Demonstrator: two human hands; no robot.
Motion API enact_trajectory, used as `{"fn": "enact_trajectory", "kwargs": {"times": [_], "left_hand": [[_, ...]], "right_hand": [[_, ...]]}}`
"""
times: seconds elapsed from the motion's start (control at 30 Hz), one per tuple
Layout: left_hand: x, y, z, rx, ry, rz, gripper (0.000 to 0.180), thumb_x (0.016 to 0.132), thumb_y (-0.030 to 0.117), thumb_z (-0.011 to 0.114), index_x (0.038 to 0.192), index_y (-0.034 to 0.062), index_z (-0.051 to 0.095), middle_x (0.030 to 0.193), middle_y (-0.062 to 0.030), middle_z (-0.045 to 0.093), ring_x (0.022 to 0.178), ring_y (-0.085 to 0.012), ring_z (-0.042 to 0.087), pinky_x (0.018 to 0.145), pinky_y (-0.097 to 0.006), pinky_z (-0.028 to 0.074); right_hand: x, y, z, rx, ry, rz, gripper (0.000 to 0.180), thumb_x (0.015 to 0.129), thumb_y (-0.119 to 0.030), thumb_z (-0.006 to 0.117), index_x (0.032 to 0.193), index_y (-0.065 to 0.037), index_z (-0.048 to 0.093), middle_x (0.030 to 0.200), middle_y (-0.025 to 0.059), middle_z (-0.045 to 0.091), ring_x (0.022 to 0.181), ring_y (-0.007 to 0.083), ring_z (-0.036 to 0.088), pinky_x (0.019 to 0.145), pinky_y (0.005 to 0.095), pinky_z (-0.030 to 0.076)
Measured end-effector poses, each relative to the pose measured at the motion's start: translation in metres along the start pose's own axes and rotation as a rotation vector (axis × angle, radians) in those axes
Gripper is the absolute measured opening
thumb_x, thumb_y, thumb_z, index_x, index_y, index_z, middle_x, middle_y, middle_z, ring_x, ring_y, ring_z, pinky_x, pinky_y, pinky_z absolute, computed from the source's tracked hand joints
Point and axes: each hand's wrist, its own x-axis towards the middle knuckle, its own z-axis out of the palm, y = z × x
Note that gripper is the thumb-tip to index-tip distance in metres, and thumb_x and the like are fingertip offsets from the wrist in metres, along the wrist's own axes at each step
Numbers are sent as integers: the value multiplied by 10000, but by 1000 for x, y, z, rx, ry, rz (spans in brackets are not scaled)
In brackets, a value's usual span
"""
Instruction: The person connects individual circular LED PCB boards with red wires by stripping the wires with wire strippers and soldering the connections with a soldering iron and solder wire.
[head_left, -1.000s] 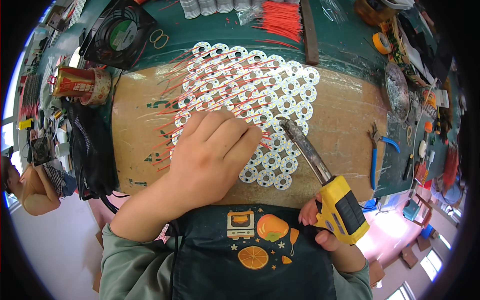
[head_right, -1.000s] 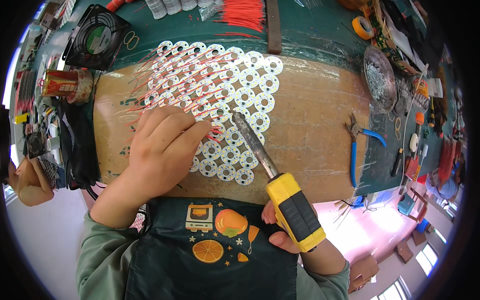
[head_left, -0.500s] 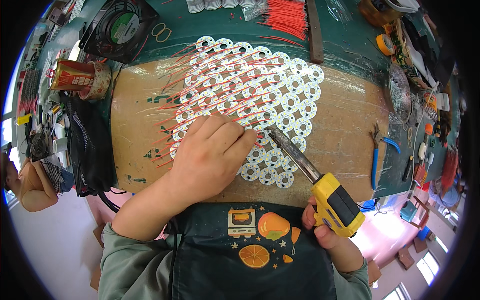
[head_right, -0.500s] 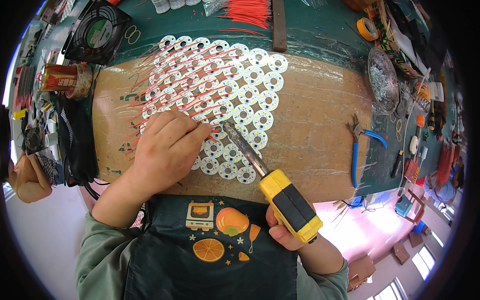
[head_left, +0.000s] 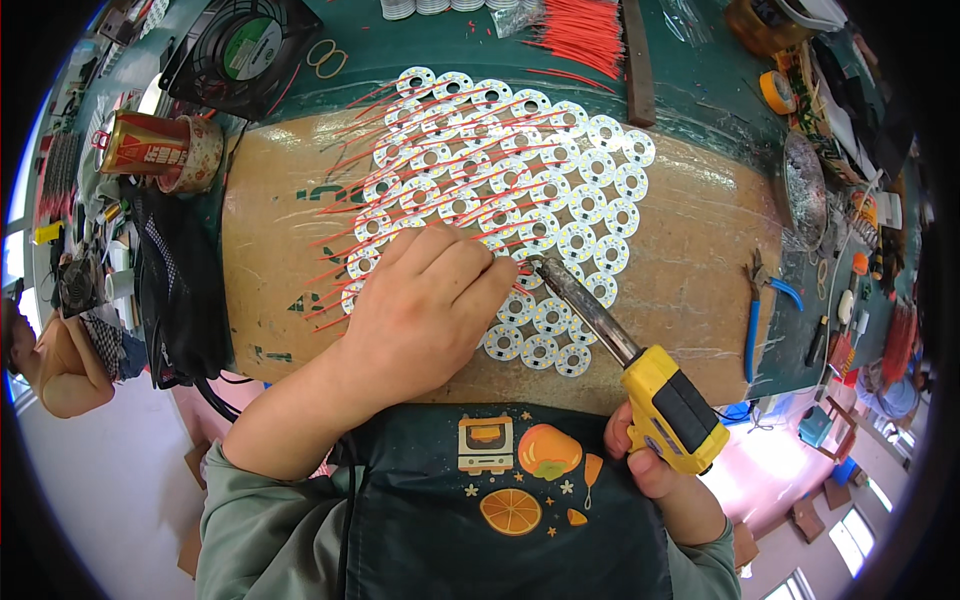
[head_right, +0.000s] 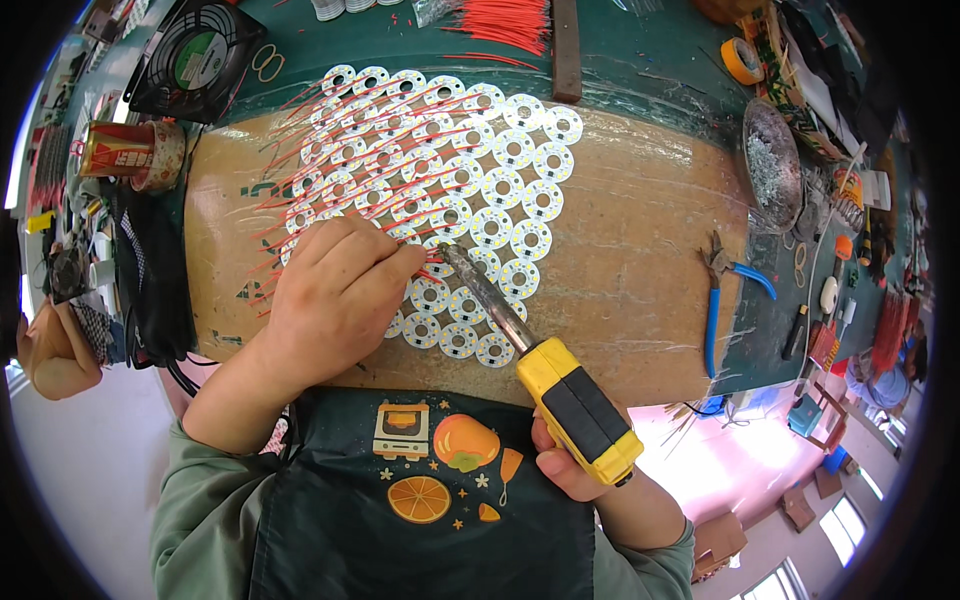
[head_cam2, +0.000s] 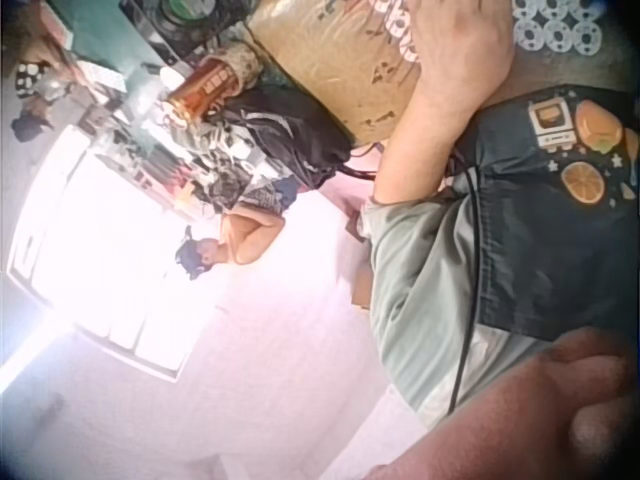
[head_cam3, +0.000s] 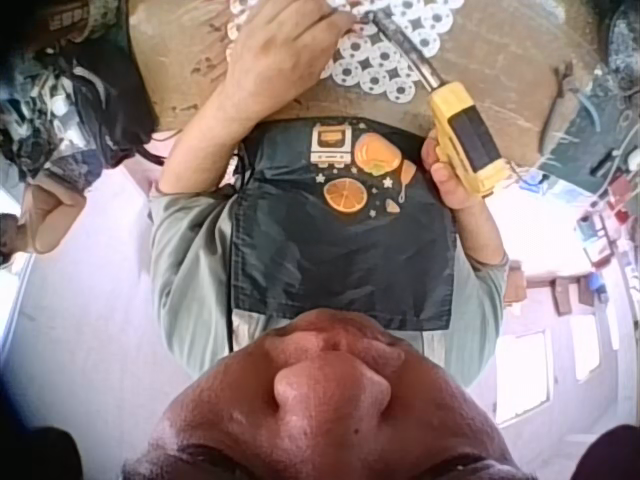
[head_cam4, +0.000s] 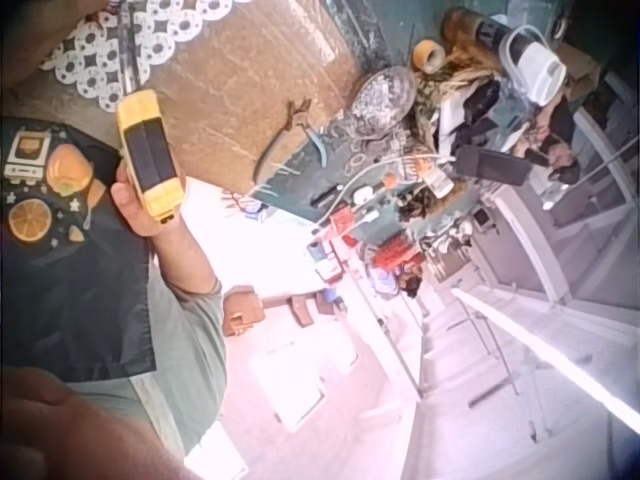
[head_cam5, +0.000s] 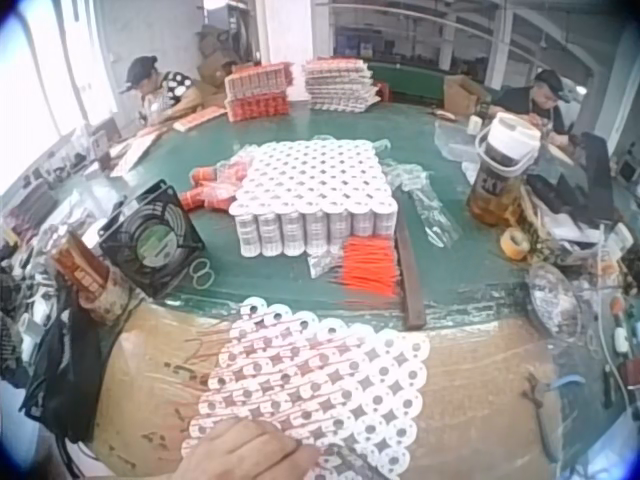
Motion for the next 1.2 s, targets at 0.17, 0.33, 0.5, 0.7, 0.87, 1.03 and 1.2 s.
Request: {"fn": "enact_trajectory", "kwargs": {"times": [0.17,0.33,0.5,0.7,0.87,1.03,1.2], "left_hand": [[0,1,0,3,3,-3,293,681,10,680,973,40,693,858,-46,598,798,-231,598,707,-351,476],[0,2,0,12,6,-5,288,685,14,677,971,42,695,859,-47,601,807,-230,601,712,-351,476],[2,6,-5,66,6,-18,305,669,15,678,971,47,699,881,-50,612,834,-229,609,719,-353,472],[1,15,-17,66,109,75,360,641,6,690,1000,42,701,879,-56,600,841,-235,611,716,-349,466],[-6,15,-1,-9,39,17,351,650,2,695,999,34,698,878,-53,603,819,-229,609,699,-347,468],[-7,14,4,-7,31,14,338,661,-3,696,997,28,696,871,-50,603,806,-227,607,693,-346,476],[-7,14,6,-11,44,5,326,662,-8,696,986,27,696,867,-54,603,807,-233,607,707,-347,489]], "right_hand": [[-3,5,-5,-49,-68,-9,385,862,-222,749,1124,25,611,766,38,596,606,139,561,538,269,451],[2,-3,2,89,-27,-55,443,861,-221,742,1197,18,579,775,54,585,612,149,557,537,271,455],[0,-7,4,191,-11,-27,472,861,-233,745,1213,8,543,786,42,564,642,145,549,557,270,458],[-3,-13,1,133,-54,109,809,831,-483,765,1392,-19,412,803,12,486,693,130,496,609,275,415],[-1,-12,2,58,12,5,291,838,-251,769,934,-23,614,729,38,582,613,150,568,543,280,456],[-4,-12,-2,-7,-12,39,302,838,-284,766,894,-34,607,717,35,586,608,160,576,543,289,457],[-7,-11,-2,-53,-10,44,333,849,-323,753,915,-27,616,721,35,588,606,165,582,557,290,466]]}}
